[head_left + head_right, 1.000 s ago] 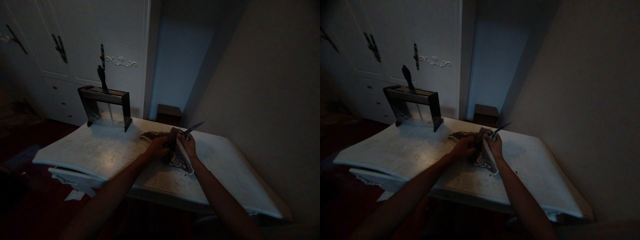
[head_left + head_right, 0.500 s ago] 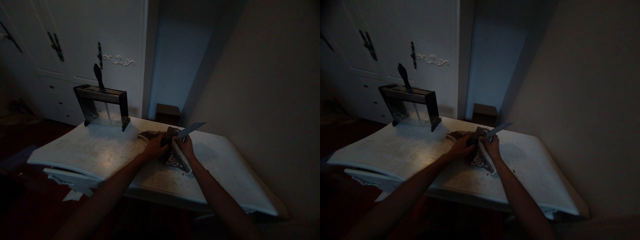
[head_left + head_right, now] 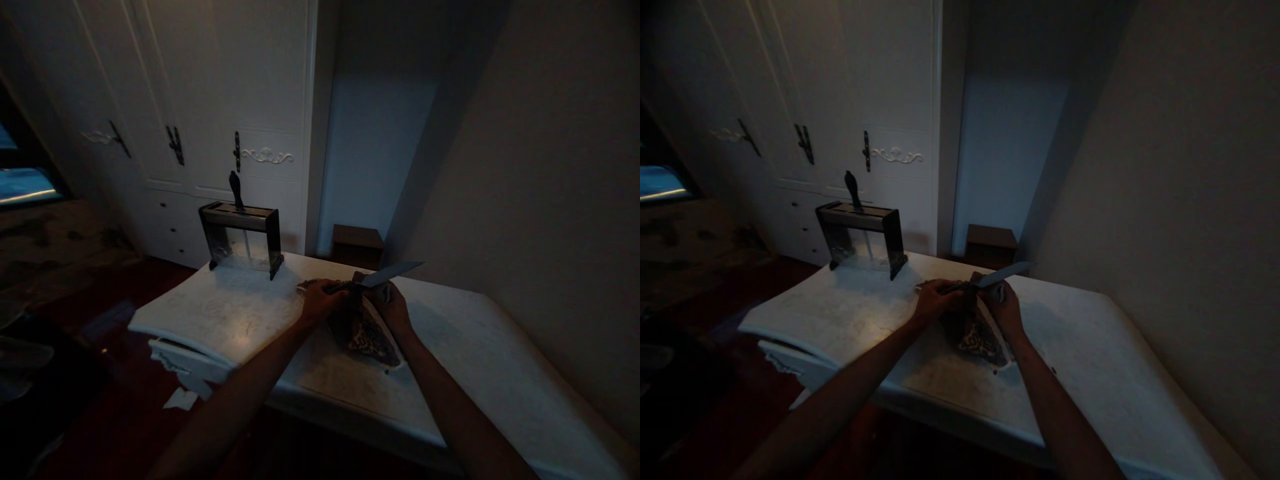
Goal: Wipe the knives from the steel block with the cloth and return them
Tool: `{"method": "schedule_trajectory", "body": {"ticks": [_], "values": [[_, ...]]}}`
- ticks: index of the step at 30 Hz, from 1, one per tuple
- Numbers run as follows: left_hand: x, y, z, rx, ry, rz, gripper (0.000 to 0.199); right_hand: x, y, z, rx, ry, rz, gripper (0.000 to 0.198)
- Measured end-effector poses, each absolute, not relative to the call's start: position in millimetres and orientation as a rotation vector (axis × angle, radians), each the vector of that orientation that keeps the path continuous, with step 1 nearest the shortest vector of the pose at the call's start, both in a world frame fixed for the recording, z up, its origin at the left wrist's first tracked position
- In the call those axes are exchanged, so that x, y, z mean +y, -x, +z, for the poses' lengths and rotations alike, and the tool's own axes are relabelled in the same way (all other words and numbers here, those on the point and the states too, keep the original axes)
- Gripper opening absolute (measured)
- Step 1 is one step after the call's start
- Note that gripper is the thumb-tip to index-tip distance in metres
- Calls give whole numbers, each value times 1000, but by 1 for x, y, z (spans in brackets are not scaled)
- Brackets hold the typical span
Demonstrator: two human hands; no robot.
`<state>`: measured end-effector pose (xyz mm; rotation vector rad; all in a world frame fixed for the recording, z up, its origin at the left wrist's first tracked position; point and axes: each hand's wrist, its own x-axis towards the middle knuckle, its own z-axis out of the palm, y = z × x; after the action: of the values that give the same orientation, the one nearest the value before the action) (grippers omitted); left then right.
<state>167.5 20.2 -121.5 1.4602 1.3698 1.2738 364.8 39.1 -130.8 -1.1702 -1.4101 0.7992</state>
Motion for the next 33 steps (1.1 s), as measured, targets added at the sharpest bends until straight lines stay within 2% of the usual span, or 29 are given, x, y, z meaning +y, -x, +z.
{"method": "schedule_trajectory", "body": {"ticks": [4, 9, 12, 15, 19, 21, 27, 33], "values": [[15, -156, -116, 1469, -1413, 1394, 30, 46, -369, -132, -1314, 1244, 750, 78], [-1, -126, -105, 1442, -1260, 1432, 34, 52, -372, -133, -1282, 1299, 792, 71], [-14, -102, -86, 1407, -1375, 1379, 35, 53, -373, -133, -1264, 1284, 827, 64], [-27, -78, -53, 1454, -1643, 1332, 37, 52, -373, -130, -1244, 1247, 853, 63], [-42, -57, 8, 1552, -1987, 1288, 28, 47, -370, -123, -1201, 1316, 928, 75], [-47, -49, 40, 1598, -2070, 1270, 30, 44, -369, -121, -1197, 1335, 942, 79], [-50, -26, 124, 1654, -2176, 1037, 34, 39, -368, -119, -1192, 1385, 942, 83], [-48, -9, 170, 1658, -2146, 791, 32, 41, -368, -119, -1193, 1414, 951, 82]]}}
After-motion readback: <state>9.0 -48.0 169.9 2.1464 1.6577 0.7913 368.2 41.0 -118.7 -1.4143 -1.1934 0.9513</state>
